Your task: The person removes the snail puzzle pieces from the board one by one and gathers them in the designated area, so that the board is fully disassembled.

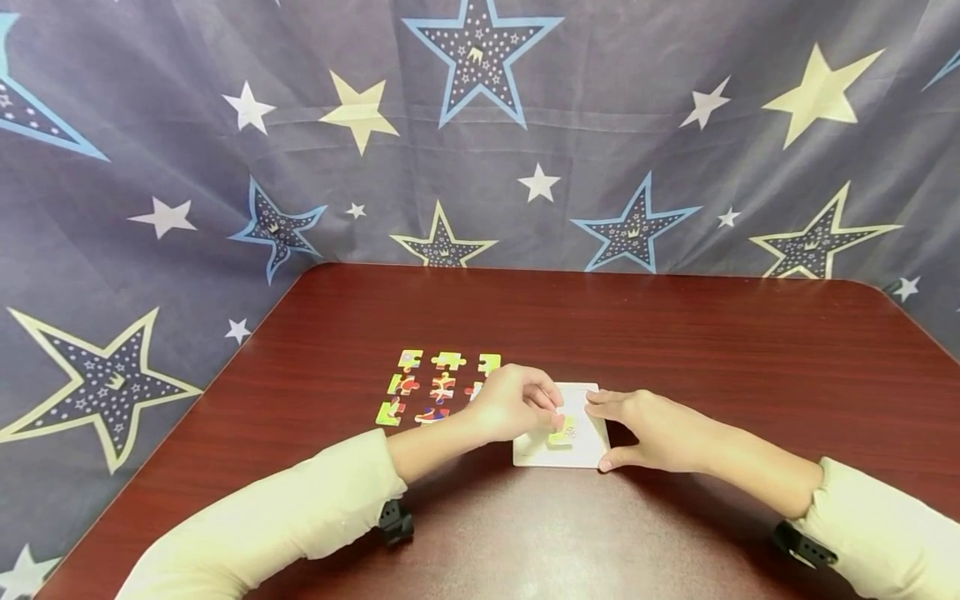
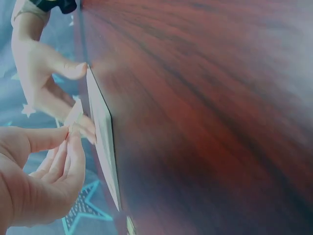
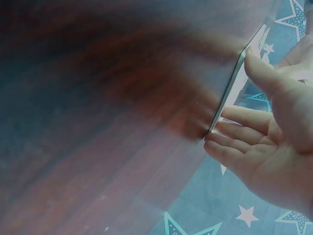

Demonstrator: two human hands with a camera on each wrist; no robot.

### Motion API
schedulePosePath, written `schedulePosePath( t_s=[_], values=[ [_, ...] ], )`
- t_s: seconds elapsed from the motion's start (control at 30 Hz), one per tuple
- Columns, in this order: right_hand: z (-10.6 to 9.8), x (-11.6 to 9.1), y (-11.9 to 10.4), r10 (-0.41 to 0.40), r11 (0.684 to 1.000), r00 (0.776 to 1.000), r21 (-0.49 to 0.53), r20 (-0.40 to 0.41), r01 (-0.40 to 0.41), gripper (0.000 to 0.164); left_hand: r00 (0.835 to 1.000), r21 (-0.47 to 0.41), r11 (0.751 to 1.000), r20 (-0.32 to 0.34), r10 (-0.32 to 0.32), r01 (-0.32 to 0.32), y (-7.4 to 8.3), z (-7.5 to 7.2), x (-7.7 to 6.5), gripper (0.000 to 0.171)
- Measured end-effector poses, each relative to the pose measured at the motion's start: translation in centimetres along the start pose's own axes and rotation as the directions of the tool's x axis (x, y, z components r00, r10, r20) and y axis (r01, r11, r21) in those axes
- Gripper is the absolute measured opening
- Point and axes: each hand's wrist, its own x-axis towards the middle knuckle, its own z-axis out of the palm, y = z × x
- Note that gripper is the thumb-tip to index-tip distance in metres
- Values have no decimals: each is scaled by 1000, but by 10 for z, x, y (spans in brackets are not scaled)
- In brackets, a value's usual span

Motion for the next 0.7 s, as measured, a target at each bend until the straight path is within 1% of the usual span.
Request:
schedulePosePath(
  t_s=[0.23,0.37,0.47,0.53,0.7],
  values=[
    [-1,-1,-1,10,1000,1000,1,5,-10,62,995,27,995,-51,-91,93,-13,-21,-11,15],
    [-1,-1,-1,18,1000,1000,4,13,-18,62,989,-6,991,-60,-132,132,-19,-34,-17,15],
    [-1,-1,-1,17,1000,1000,0,15,-17,62,986,-12,988,-69,-155,154,-24,-43,-21,11],
    [0,-1,-2,21,1000,1000,-1,16,-21,62,980,-11,983,-74,-182,182,-28,-49,-24,10],
    [0,-1,-2,21,1000,1000,-1,19,-21,62,971,42,972,-76,-227,230,-38,-58,-31,8]
  ],
)
